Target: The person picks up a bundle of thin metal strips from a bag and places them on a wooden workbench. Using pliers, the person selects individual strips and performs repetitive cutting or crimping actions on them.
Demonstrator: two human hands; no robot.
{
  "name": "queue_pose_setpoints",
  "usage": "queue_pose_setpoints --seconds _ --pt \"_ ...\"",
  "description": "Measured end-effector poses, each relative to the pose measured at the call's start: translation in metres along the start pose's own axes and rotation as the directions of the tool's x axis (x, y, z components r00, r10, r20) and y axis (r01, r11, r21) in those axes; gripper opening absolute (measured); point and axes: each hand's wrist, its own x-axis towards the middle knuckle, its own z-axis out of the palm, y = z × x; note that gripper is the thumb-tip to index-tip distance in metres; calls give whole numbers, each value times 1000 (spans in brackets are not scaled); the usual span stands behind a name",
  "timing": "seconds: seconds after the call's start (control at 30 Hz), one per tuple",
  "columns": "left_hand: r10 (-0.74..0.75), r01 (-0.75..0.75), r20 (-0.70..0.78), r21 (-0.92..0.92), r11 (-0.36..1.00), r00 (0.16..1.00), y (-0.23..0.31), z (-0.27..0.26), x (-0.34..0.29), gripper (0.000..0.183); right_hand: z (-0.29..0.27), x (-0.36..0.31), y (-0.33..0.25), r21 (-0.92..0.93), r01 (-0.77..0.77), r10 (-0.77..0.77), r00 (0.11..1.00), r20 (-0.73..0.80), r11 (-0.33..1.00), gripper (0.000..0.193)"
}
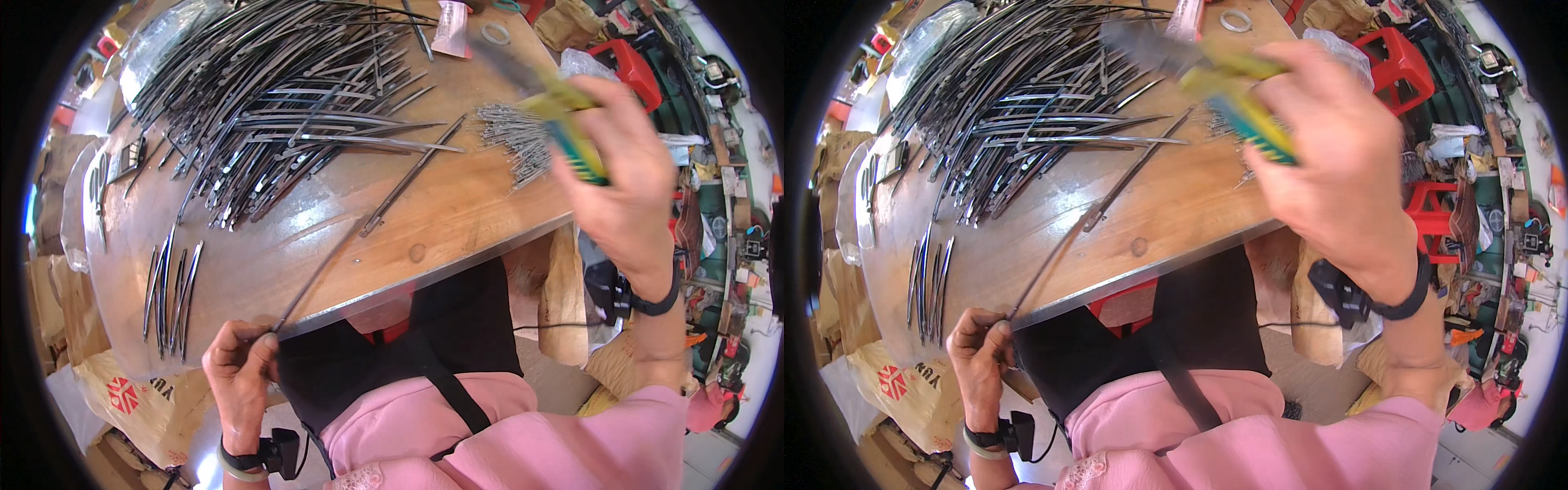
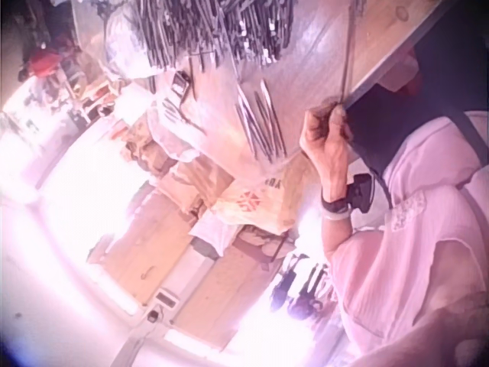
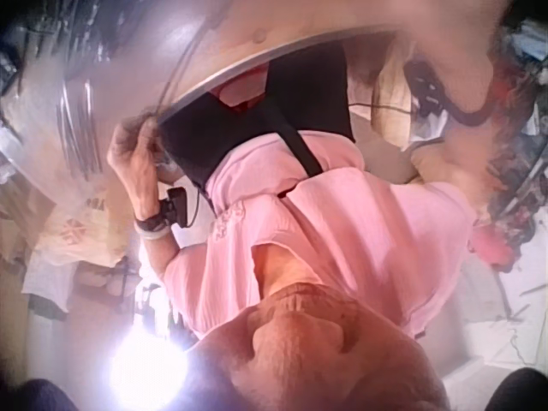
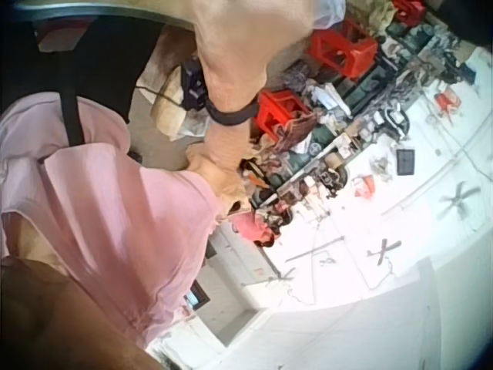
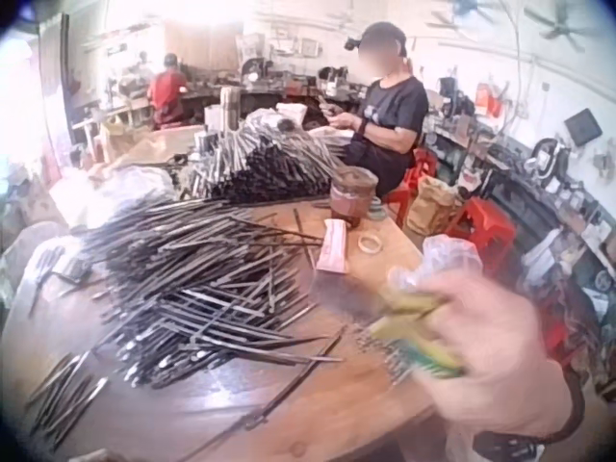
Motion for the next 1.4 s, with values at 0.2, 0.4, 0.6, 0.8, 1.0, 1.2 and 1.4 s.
queue_pose_setpoints --seconds 0.2,0.4,0.6,0.8,1.0,1.2,1.4 --pt "-187 257 201 -425 868 962 -14 8 -7 8 -6 -52 -4 525 -459 547 837 -15 717 12" --pt "-251 343 235 -678 650 939 -14 4 -37 14 -2 -118 8 900 -353 803 442 401 -255 15" --pt "-43 234 235 -900 367 971 13 30 -38 53 42 -137 -6 522 108 476 594 649 -846 17" --pt "30 503 603 -690 521 797 16 70 -19 21 46 -106 -46 710 -179 434 683 588 -680 19" --pt "-79 283 408 -469 836 910 -5 65 -26 17 41 -93 -47 864 -502 452 780 432 39 18" --pt "-174 274 350 -262 926 921 -18 58 -19 13 38 -55 -69 792 -407 218 913 344 455 17" --pt "-211 312 336 -282 907 918 -21 47 -19 11 45 -59 -54 820 -434 283 895 346 372 14"
